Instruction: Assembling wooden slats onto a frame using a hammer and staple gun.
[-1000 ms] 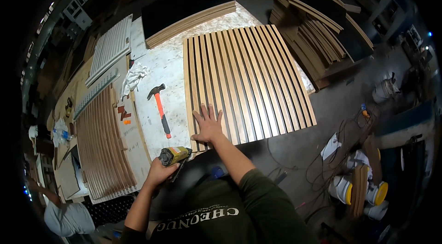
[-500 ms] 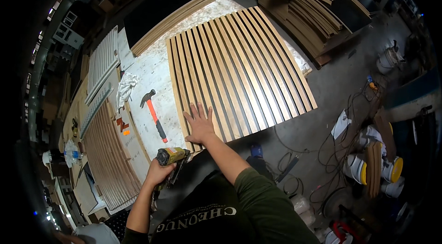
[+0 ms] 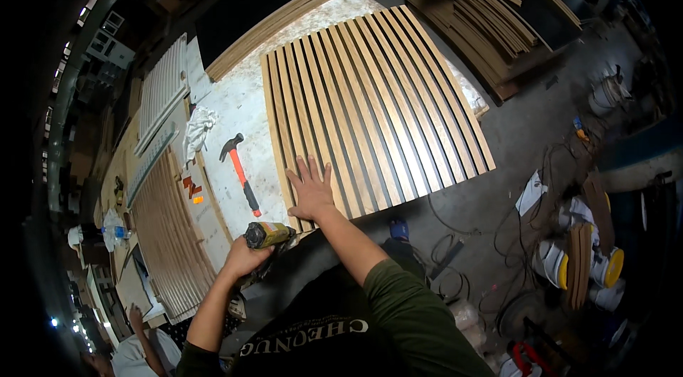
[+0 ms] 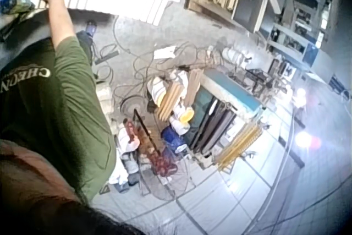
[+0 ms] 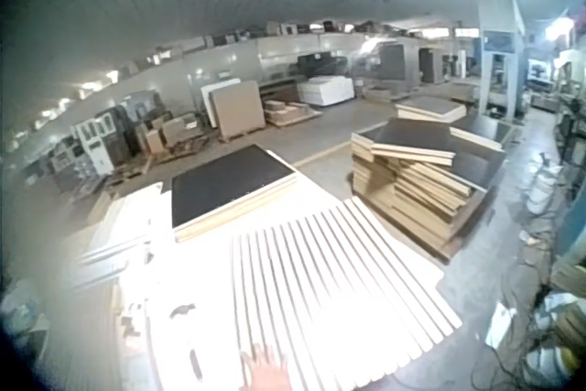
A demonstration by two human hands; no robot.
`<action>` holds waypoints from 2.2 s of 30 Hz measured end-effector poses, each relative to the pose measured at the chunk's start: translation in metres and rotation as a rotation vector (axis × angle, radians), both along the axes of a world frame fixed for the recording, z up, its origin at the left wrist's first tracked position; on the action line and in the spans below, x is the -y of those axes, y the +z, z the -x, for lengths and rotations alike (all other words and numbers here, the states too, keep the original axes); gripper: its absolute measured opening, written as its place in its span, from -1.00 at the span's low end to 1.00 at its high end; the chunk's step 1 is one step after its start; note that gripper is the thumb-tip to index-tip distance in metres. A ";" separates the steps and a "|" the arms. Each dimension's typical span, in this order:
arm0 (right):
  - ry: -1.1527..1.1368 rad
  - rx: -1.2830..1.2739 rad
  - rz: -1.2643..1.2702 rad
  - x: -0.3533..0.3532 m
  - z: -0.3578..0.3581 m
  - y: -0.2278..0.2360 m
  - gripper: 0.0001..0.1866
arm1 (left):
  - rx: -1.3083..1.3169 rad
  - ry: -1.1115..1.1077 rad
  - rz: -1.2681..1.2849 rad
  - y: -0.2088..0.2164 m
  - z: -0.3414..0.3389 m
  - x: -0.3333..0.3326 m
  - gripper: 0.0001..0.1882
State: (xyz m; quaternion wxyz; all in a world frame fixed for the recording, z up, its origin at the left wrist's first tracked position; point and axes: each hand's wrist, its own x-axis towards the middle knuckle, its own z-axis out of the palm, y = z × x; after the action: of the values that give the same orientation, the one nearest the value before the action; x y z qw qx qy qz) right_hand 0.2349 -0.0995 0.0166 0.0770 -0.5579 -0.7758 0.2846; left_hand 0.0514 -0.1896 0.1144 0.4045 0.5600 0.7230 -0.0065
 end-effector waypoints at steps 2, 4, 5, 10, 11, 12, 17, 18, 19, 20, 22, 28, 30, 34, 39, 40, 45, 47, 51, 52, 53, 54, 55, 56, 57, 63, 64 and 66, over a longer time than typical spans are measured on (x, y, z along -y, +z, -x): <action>0.002 -0.013 -0.001 -0.001 0.000 0.001 0.01 | -0.007 -0.137 -0.259 -0.015 0.008 0.008 -0.63; -0.012 0.005 0.009 0.000 -0.004 0.001 0.01 | 0.040 -0.089 -0.174 -0.004 0.003 0.005 -0.62; -0.010 -0.014 -0.007 0.000 -0.005 -0.002 0.01 | 0.061 -0.034 -0.139 -0.002 0.006 0.008 -0.62; 0.003 -0.009 -0.005 0.001 -0.011 -0.003 0.02 | -0.113 0.182 -0.228 0.019 0.030 0.006 -0.62; 0.009 -0.017 0.011 0.000 -0.009 0.000 0.02 | -0.257 0.132 -0.335 0.015 0.041 0.005 -0.62; 0.030 -0.001 -0.004 0.000 -0.008 0.004 0.02 | -0.401 0.086 -0.438 0.004 0.053 0.003 -0.62; 0.077 0.120 -0.041 -0.004 -0.005 -0.003 0.06 | -0.488 0.008 -0.483 -0.056 0.091 -0.007 -0.29; 0.083 0.130 -0.026 -0.006 -0.001 -0.005 0.07 | -0.463 0.068 -0.484 -0.062 0.093 -0.004 -0.29; 0.095 0.128 -0.040 -0.007 0.002 -0.006 0.10 | -0.514 0.034 -0.515 -0.069 0.094 -0.002 -0.29; 0.095 0.131 -0.042 -0.007 0.006 -0.005 0.11 | -0.566 0.004 -0.536 -0.077 0.094 0.000 -0.30; 0.081 0.152 -0.038 -0.006 0.007 -0.006 0.12 | -0.524 0.064 -0.602 -0.081 0.096 0.003 -0.35; 0.035 0.260 0.017 -0.007 0.024 -0.012 0.13 | -0.178 0.199 -0.800 -0.092 0.049 0.034 -0.60; 0.040 0.286 0.039 -0.005 0.032 -0.010 0.14 | 0.001 0.222 -0.858 -0.115 0.020 0.050 -0.67; 0.063 0.259 0.039 -0.010 0.024 -0.014 0.15 | 0.163 0.348 -0.932 -0.135 -0.012 0.053 -0.68; 0.075 0.276 0.033 -0.013 0.022 -0.016 0.13 | 0.149 0.416 -0.909 -0.137 -0.021 0.038 -0.64; 0.074 0.276 0.043 -0.012 0.020 -0.017 0.13 | 0.118 0.433 -0.918 -0.138 -0.024 0.036 -0.62; 0.098 0.285 0.026 -0.012 0.018 -0.020 0.01 | 0.140 0.392 -0.947 -0.145 -0.030 0.028 -0.63; 0.116 0.275 0.026 -0.009 0.021 -0.017 -0.02 | 0.122 0.402 -1.002 -0.150 -0.032 0.028 -0.70; 0.114 0.309 0.030 -0.006 0.026 -0.015 -0.03 | 0.088 0.413 -1.074 -0.153 -0.030 0.027 -0.77; 0.106 0.306 0.029 -0.005 0.026 -0.015 -0.03 | 0.091 0.402 -1.068 -0.154 -0.031 0.027 -0.78; 0.103 0.337 0.016 -0.004 0.027 -0.015 -0.05 | 0.093 0.393 -1.071 -0.154 -0.031 0.026 -0.78; 0.098 0.367 0.003 -0.003 0.026 -0.015 -0.07 | 0.094 0.385 -1.071 -0.155 -0.032 0.026 -0.78; 0.084 0.358 0.000 -0.003 0.026 -0.015 -0.07 | 0.093 0.373 -1.073 -0.155 -0.032 0.025 -0.76; 0.082 0.353 -0.001 -0.003 0.025 -0.015 -0.05 | 0.094 0.352 -1.079 -0.154 -0.032 0.024 -0.76; 0.076 0.345 -0.003 -0.003 0.024 -0.014 -0.03 | 0.088 0.359 -1.083 -0.153 -0.033 0.022 -0.77; 0.062 0.143 -0.142 -0.012 -0.030 -0.001 -0.14 | 0.042 0.308 -1.058 -0.142 -0.030 0.021 -0.79; 0.000 0.206 -0.162 -0.012 -0.054 0.002 -0.16 | 0.037 0.314 -1.029 -0.141 -0.030 0.022 -0.77; -0.160 0.249 -0.208 -0.013 -0.115 0.008 -0.18 | 0.046 0.263 -0.971 -0.139 -0.030 0.023 -0.64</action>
State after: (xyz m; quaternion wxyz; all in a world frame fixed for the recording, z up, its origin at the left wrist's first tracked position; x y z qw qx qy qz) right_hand 0.3503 -0.0869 0.0243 0.0596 -0.6378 -0.7577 0.1246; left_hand 0.0818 -0.2123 -0.0249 0.1105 0.5877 0.6979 0.3941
